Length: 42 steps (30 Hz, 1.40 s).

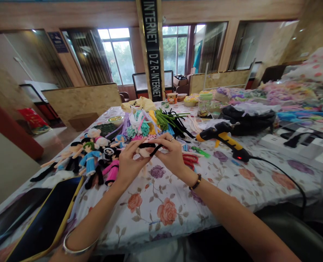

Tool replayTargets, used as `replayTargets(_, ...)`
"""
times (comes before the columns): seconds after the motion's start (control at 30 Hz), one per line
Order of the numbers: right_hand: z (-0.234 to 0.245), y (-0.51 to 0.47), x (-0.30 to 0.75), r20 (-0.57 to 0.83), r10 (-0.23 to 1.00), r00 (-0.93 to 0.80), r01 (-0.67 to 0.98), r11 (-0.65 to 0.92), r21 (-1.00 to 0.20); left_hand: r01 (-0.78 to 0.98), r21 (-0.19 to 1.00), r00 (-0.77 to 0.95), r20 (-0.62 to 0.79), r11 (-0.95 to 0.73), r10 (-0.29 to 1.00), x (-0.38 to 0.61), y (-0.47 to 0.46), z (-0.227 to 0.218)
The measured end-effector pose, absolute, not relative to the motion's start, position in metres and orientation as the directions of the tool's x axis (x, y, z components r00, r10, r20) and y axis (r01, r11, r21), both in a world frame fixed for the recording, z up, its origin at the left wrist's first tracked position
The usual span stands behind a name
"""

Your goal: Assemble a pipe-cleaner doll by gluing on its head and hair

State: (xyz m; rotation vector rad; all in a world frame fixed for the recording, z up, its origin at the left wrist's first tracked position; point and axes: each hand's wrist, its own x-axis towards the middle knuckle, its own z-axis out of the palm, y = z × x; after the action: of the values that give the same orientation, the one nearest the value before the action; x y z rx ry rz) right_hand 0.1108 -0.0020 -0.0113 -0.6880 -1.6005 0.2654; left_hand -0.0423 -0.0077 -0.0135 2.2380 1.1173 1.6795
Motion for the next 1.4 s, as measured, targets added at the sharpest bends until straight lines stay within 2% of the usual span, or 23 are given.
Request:
replayTargets(0.17, -0.011, 0.0, 0.109, 0.825, 0.562, 0.064, 0.256, 0.79, -0.558, 0.464, 0.515, 0.142, 0.76, -0.721, 0.635, -0.041, -0.01, -0.014)
replayTargets(0.27, -0.01, 0.002, 0.112, 0.803, 0.585, 0.116, 0.249, 0.765, -0.594, 0.369, 0.607, 0.126, 0.717, -0.704, 0.685, -0.041, -0.007, -0.018)
replayTargets(0.4, -0.009, 0.008, 0.119, 0.744, 0.612, 0.266, 0.284, 0.688, -0.668, 0.232, 0.729, 0.051, 0.652, -0.644, 0.757, -0.042, -0.002, -0.021)
replayTargets(0.53, -0.014, 0.018, 0.124, 0.688, 0.702, 0.184, 0.453, 0.56, -0.694, 0.16, 0.758, -0.018, 0.642, -0.632, 0.766, -0.043, 0.002, -0.019)
replayTargets(0.63, -0.019, 0.023, 0.124, 0.613, 0.774, 0.159, 0.485, 0.479, -0.731, 0.1, 0.81, -0.072, 0.585, -0.578, 0.808, -0.046, 0.005, -0.017)
replayTargets(0.8, -0.019, 0.022, 0.119, 0.472, 0.88, 0.056, 0.237, 0.447, -0.862, 0.001, 0.846, -0.043, 0.532, -0.533, 0.846, -0.049, 0.014, -0.022)
replayTargets(0.97, -0.016, 0.013, 0.112, 0.565, 0.824, -0.041, 0.023, 0.566, -0.824, -0.142, 0.892, 0.17, 0.449, -0.429, 0.877, -0.046, 0.013, -0.028)
replayTargets(1.1, -0.018, 0.006, 0.105, 0.585, 0.809, -0.059, -0.118, 0.577, -0.808, -0.122, 0.893, 0.245, 0.451, -0.434, 0.859, -0.044, 0.013, -0.03)
replayTargets(1.17, -0.02, 0.005, 0.102, 0.596, 0.802, -0.048, -0.144, 0.585, -0.799, -0.064, 0.867, 0.211, 0.495, -0.493, 0.843, -0.045, 0.014, -0.03)
replayTargets(1.27, -0.025, 0.006, 0.101, 0.624, 0.781, -0.026, -0.098, 0.619, -0.779, 0.021, 0.818, 0.162, 0.564, -0.574, 0.81, -0.047, 0.013, -0.027)
replayTargets(1.4, -0.029, 0.007, 0.103, 0.648, 0.762, 0.008, 0.021, 0.647, -0.762, -0.036, 0.83, 0.214, 0.55, -0.557, 0.807, -0.045, 0.008, -0.021)
